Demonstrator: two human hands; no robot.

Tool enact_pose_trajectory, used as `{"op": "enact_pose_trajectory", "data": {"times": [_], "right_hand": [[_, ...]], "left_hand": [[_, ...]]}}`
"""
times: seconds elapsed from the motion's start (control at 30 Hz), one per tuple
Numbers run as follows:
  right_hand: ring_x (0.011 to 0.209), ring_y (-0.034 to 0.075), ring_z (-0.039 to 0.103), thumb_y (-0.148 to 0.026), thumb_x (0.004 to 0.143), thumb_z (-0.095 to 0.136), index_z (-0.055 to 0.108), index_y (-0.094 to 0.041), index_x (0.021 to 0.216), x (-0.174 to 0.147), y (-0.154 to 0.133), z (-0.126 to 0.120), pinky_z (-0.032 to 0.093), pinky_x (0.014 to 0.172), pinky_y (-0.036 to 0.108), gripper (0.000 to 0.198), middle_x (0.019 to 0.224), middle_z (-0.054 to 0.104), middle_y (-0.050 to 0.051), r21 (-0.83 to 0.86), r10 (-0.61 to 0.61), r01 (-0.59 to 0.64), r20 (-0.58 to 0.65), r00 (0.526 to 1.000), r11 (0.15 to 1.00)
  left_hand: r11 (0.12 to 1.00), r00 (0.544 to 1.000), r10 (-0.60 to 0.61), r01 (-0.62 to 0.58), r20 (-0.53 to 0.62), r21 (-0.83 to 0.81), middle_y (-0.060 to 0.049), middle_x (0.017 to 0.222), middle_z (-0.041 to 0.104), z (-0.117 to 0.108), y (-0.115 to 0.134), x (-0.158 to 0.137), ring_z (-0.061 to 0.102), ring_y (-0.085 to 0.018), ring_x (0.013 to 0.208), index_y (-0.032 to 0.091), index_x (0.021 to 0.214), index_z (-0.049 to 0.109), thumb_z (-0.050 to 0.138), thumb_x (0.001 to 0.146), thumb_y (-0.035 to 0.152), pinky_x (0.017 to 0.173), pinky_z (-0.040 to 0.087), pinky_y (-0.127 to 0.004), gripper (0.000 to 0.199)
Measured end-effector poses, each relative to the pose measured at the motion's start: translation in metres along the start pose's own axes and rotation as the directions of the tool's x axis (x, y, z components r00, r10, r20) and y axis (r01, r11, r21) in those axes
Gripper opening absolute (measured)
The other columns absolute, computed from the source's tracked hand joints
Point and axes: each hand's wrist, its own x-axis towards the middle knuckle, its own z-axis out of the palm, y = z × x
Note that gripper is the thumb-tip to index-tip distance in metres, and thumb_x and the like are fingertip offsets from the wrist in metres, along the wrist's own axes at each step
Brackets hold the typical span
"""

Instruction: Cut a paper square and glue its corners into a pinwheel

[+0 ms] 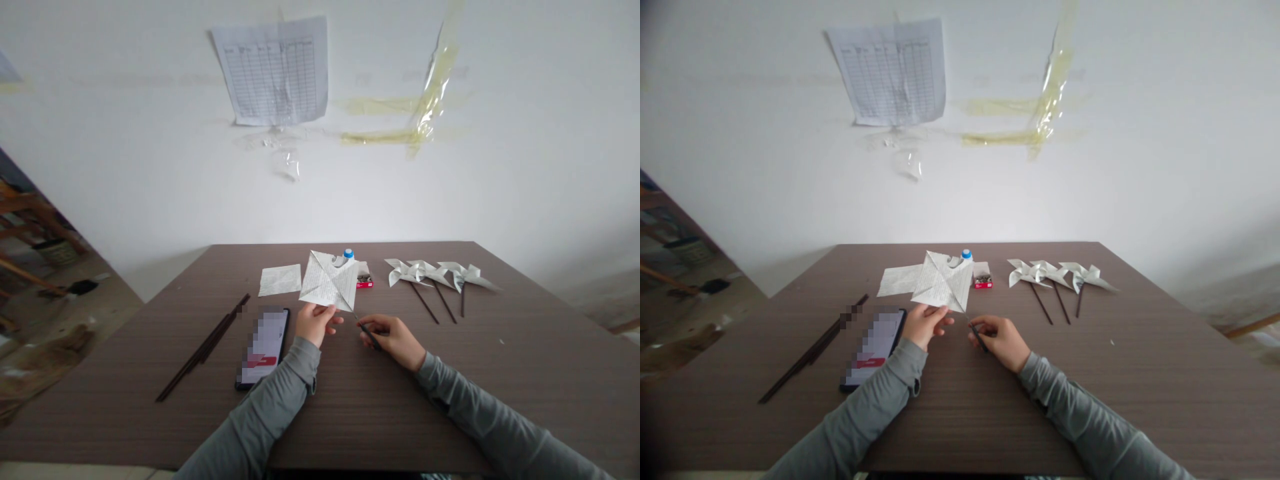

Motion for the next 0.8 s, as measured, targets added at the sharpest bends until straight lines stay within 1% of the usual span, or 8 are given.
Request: {"op": "enact_pose_trajectory", "data": {"times": [0.1, 0.23, 0.33, 0.47, 0.57, 0.7, 0.8], "right_hand": [[0.074, 0.03, 0.077, -0.074, 0.083, 0.102, 0.093, -0.024, 0.111, 0.001, 0.002, -0.001, 0.069, 0.08, 0.046, 0.058, 0.075, 0.083, 0.005, -0.001, 0.004, -0.004, 0.004, 1.0, 1.0], [0.072, 0.028, 0.076, -0.076, 0.083, 0.104, 0.093, -0.024, 0.111, 0.004, 0.006, -0.001, 0.068, 0.077, 0.044, 0.06, 0.074, 0.082, 0.004, 0.0, -0.001, 0.001, 0.012, 1.0, 1.0], [0.072, 0.027, 0.076, -0.079, 0.079, 0.106, 0.092, -0.025, 0.111, 0.004, 0.006, 0.0, 0.069, 0.078, 0.044, 0.065, 0.073, 0.081, 0.002, -0.003, 0.003, -0.003, 0.015, 1.0, 1.0], [0.074, 0.03, 0.078, -0.073, 0.084, 0.103, 0.093, -0.022, 0.109, 0.002, 0.003, 0.001, 0.068, 0.077, 0.045, 0.058, 0.076, 0.083, 0.007, 0.001, 0.0, 0.0, 0.002, 1.0, 1.0], [0.074, 0.031, 0.079, -0.071, 0.082, 0.104, 0.094, -0.022, 0.109, 0.001, 0.001, 0.002, 0.069, 0.077, 0.046, 0.058, 0.077, 0.084, 0.008, 0.018, -0.001, 0.001, -0.004, 1.0, 1.0], [0.071, 0.031, 0.077, -0.077, 0.077, 0.106, 0.093, -0.024, 0.108, 0.002, 0.0, 0.003, 0.069, 0.076, 0.048, 0.062, 0.076, 0.086, 0.009, 0.03, 0.016, -0.016, -0.018, 1.0, 0.999], [0.07, 0.032, 0.076, -0.075, 0.076, 0.107, 0.094, -0.025, 0.107, 0.002, -0.001, 0.003, 0.067, 0.075, 0.049, 0.061, 0.077, 0.087, 0.009, 0.042, 0.017, -0.016, -0.024, 1.0, 0.999]], "left_hand": [[1.0, 1.0, 0.018, -0.018, 0.005, -0.002, -0.005, 0.095, 0.095, -0.001, 0.002, -0.004, 0.093, -0.018, 0.075, 0.019, 0.101, 0.081, 0.101, 0.101, 0.006, 0.054, 0.059, -0.016, 0.024], [1.0, 1.0, 0.012, -0.012, 0.022, 0.014, -0.005, 0.096, 0.096, -0.002, 0.007, -0.008, 0.095, -0.021, 0.079, 0.019, 0.102, 0.083, 0.105, 0.099, 0.009, 0.055, 0.061, -0.018, 0.025], [1.0, 1.0, 0.013, -0.013, 0.02, 0.017, -0.005, 0.096, 0.096, -0.001, 0.008, -0.008, 0.095, -0.021, 0.078, 0.019, 0.102, 0.083, 0.105, 0.098, 0.009, 0.055, 0.06, -0.018, 0.025], [1.0, 1.0, 0.03, -0.03, 0.01, -0.006, -0.006, 0.095, 0.095, -0.001, 0.002, -0.005, 0.092, -0.018, 0.073, 0.018, 0.102, 0.082, 0.099, 0.102, 0.005, 0.052, 0.058, -0.017, 0.022], [0.999, 0.999, 0.036, -0.035, 0.016, -0.01, -0.006, 0.096, 0.096, -0.002, -0.003, -0.001, 0.092, -0.017, 0.074, 0.018, 0.103, 0.082, 0.099, 0.102, 0.006, 0.052, 0.058, -0.016, 0.021], [0.999, 1.0, 0.008, -0.009, 0.022, 0.04, -0.007, 0.097, 0.097, -0.002, -0.004, 0.004, 0.093, -0.02, 0.074, 0.018, 0.103, 0.082, 0.101, 0.099, 0.009, 0.05, 0.056, -0.017, 0.022], [0.996, 1.0, -0.025, 0.024, 0.006, 0.084, -0.008, 0.095, 0.096, 0.001, -0.002, 0.006, 0.094, -0.022, 0.072, 0.018, 0.098, 0.08, 0.101, 0.097, 0.007, 0.047, 0.053, -0.018, 0.023]]}}
